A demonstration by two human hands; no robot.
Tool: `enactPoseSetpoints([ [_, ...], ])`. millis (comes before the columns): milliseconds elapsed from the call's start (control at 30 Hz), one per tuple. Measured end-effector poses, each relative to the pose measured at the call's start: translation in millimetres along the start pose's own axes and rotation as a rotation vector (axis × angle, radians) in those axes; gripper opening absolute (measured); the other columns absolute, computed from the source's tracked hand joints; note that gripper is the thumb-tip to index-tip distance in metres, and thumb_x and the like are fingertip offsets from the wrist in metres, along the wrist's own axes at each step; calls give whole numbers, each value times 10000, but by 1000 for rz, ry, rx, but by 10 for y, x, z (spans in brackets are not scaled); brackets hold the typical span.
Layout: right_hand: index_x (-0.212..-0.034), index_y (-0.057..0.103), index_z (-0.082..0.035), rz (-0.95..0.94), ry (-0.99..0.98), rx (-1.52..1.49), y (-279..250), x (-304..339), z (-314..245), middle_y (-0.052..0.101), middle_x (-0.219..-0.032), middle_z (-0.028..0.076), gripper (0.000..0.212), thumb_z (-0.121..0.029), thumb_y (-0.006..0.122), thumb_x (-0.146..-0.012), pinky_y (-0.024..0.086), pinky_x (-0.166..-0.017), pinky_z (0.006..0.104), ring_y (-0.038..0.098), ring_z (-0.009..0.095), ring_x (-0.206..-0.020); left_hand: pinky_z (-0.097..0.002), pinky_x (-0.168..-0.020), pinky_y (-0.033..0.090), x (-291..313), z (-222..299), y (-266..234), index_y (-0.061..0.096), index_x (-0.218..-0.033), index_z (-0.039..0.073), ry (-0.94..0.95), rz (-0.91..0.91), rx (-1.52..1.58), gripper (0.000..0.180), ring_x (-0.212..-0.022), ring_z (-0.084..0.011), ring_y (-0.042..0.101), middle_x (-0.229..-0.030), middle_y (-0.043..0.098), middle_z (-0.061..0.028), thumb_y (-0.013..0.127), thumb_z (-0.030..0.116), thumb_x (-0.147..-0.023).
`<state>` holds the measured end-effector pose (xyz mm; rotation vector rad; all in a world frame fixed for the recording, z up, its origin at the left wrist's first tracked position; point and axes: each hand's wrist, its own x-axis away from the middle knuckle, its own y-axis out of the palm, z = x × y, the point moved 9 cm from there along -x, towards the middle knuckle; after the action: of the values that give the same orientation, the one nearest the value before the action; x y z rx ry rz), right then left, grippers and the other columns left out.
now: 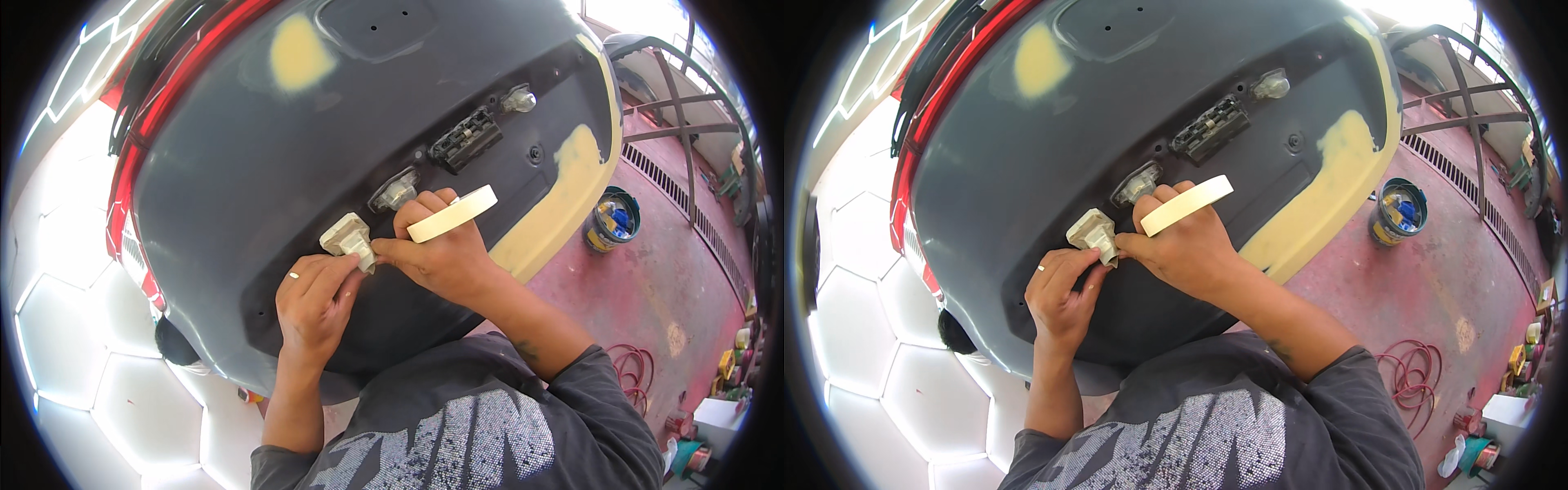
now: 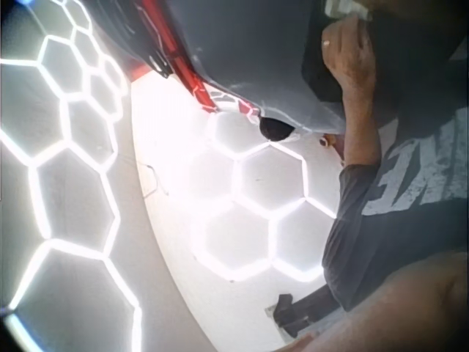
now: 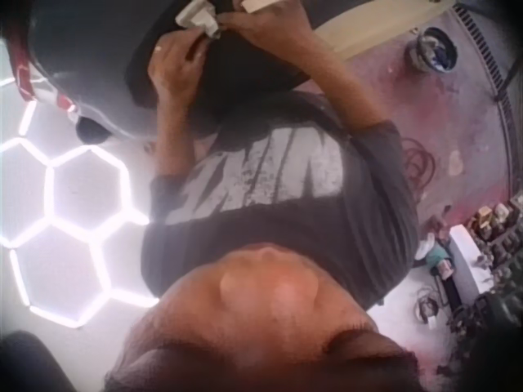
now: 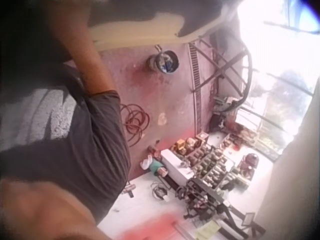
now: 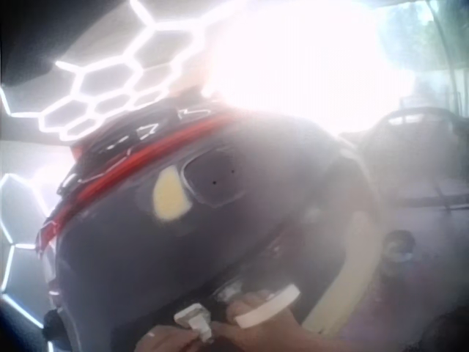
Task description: The person applies masking tape to the rear of a car, covering the license plate area, sensors, and trim. They repeatedly tear and place strips of tape to protect these components, likely in preparation for painting or bodywork.
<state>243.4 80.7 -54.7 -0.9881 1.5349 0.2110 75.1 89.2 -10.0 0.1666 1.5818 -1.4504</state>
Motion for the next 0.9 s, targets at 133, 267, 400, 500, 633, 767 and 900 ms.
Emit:
enactPoseSetpoints([
  [133,-948,868,-205,-9,56,-74,-21,-31,-1,559,-898,-28,243,-189,975,-731,428,-794,419,591,214,-850,-372,-802,622,-4,18,23,838,-1018,16,-11,-9,-25,290,-881,-287,788,-928,824,-121,961,-63,-767],
  [267,-937,862,-199,-13,118,-139,36,25,43,572,-917,-25,233,-185,983,-738,448,-819,437,603,235,-867,-358,-805,622,20,-12,20,841,-1005,18,-122,15,30,264,-876,-265,794,-935,834,-121,949,-76,-783],
  [400,-863,828,-152,-26,163,-113,49,98,23,629,-950,4,157,-224,941,-782,513,-802,474,650,284,-946,-352,-827,621,112,-15,70,843,-1035,10,-242,74,76,250,-881,-260,795,-958,840,-117,903,-103,-820],
  [500,-853,811,-161,-22,181,-118,76,107,15,630,-975,0,186,-266,947,-780,502,-786,467,649,276,-954,-350,-842,620,156,-17,69,849,-1066,7,-176,72,74,279,-899,-259,790,-980,842,-112,901,-103,-815],
  [633,-813,763,-174,-37,69,16,68,24,-24,631,-939,13,276,-401,918,-795,477,-758,453,654,267,-940,-370,-847,622,169,-23,-5,862,-1131,17,-154,55,45,354,-910,-276,777,-1004,836,-115,920,-95,-801],
  [767,-773,712,-183,-48,-36,165,-12,-106,-91,585,-862,22,357,-504,868,-785,456,-767,429,633,252,-882,-387,-837,625,180,21,56,861,-1221,36,0,61,-38,454,-923,-288,767,-995,822,-108,927,-95,-791],
  [900,-860,757,-199,-26,-53,126,-55,-82,-104,555,-883,-3,330,-459,915,-730,441,-818,430,610,230,-888,-394,-837,609,282,50,105,872,-1241,78,141,85,-165,479,-954,-273,760,-1000,808,-72,941,-52,-785],
])
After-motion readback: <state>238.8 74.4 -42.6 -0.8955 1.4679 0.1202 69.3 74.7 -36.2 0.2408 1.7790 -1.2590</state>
